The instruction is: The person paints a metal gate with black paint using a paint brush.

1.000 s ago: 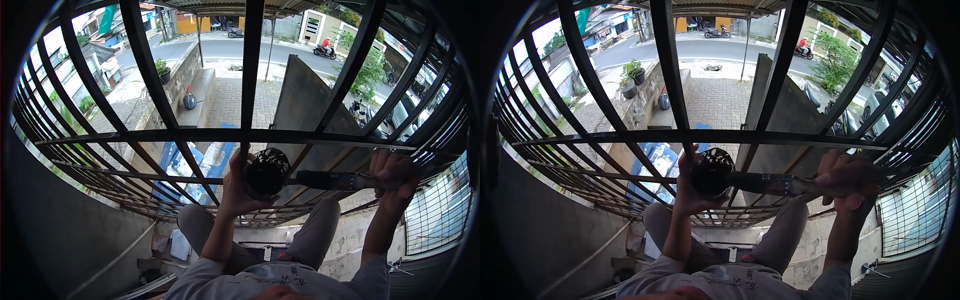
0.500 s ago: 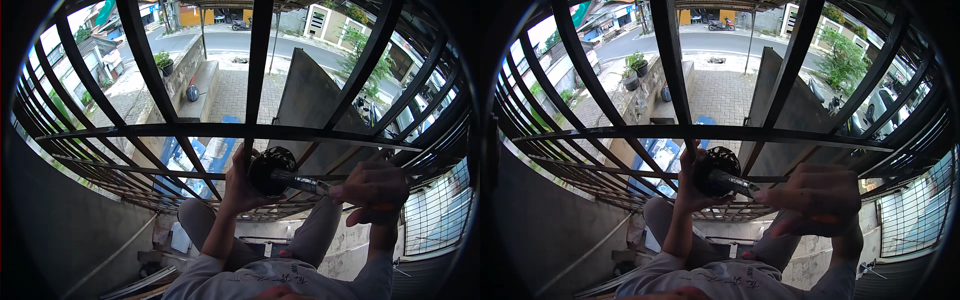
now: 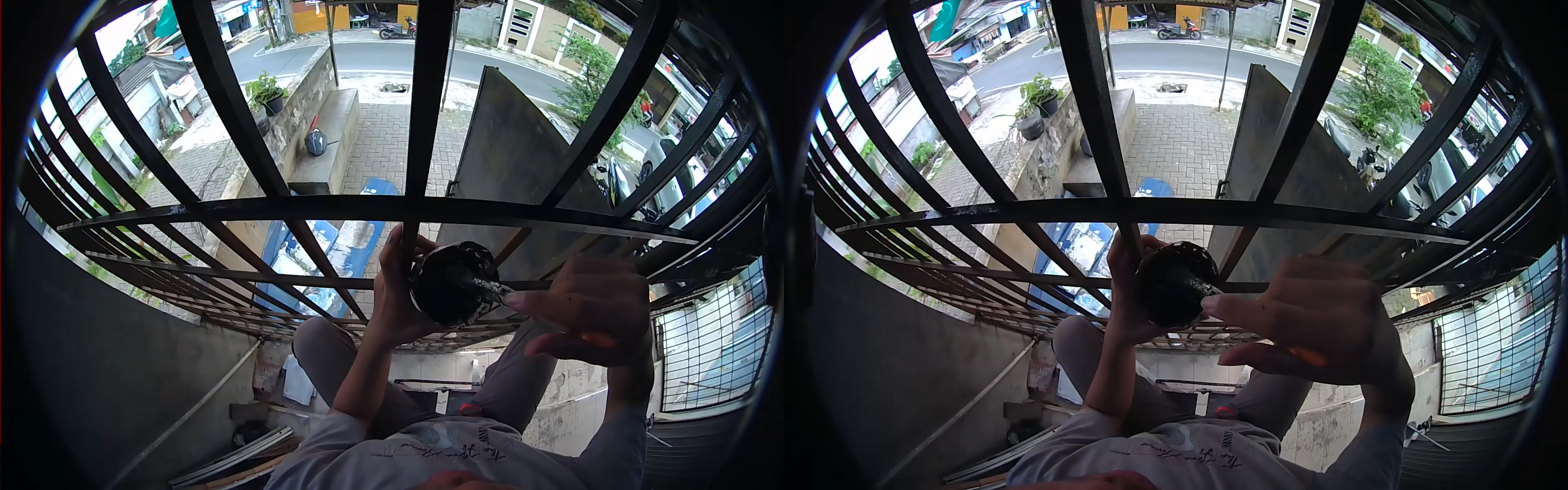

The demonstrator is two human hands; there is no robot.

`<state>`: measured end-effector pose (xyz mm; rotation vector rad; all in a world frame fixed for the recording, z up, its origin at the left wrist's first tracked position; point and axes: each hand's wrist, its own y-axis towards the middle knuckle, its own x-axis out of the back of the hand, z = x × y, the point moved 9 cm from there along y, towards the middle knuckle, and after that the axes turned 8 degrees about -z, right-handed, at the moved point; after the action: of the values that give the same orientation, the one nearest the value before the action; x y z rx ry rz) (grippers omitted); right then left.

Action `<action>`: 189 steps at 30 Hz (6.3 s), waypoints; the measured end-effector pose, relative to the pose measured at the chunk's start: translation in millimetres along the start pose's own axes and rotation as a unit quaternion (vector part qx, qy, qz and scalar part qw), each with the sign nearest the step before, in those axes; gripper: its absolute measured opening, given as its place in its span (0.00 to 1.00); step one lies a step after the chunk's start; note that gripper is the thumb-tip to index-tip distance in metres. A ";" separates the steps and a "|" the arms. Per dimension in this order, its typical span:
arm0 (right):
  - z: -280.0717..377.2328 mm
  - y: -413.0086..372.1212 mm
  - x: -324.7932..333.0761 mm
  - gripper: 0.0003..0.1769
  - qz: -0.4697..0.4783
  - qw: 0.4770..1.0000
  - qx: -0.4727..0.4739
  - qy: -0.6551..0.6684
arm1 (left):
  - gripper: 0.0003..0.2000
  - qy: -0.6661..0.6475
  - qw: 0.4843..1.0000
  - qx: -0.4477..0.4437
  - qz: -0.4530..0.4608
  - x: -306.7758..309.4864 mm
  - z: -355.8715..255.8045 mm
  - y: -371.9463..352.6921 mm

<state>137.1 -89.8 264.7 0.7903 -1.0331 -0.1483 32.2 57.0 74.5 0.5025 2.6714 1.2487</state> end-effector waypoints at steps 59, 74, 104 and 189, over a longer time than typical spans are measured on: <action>-0.7 5.8 -26.4 0.22 0.070 0.997 0.008 0.033 | 0.69 -0.047 0.998 -0.003 -0.036 -7.5 -4.1 -0.2; -21.4 -4.4 -27.7 0.31 0.061 0.996 -0.067 -0.007 | 0.67 -0.008 0.999 -0.007 -0.044 -8.4 -1.9 -1.5; 16.4 4.2 -27.4 0.21 0.028 0.993 -0.009 -0.115 | 0.67 0.015 0.998 -0.001 -0.059 -5.6 -2.2 -1.7; -83.5 -117.6 -9.8 0.16 -0.413 0.817 -0.306 0.260 | 0.64 0.100 0.992 0.072 -0.011 2.1 10.6 -9.3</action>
<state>228.4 -126.9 159.0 0.5765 -0.0290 -0.9157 30.9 59.8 60.6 0.3839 2.9418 1.1624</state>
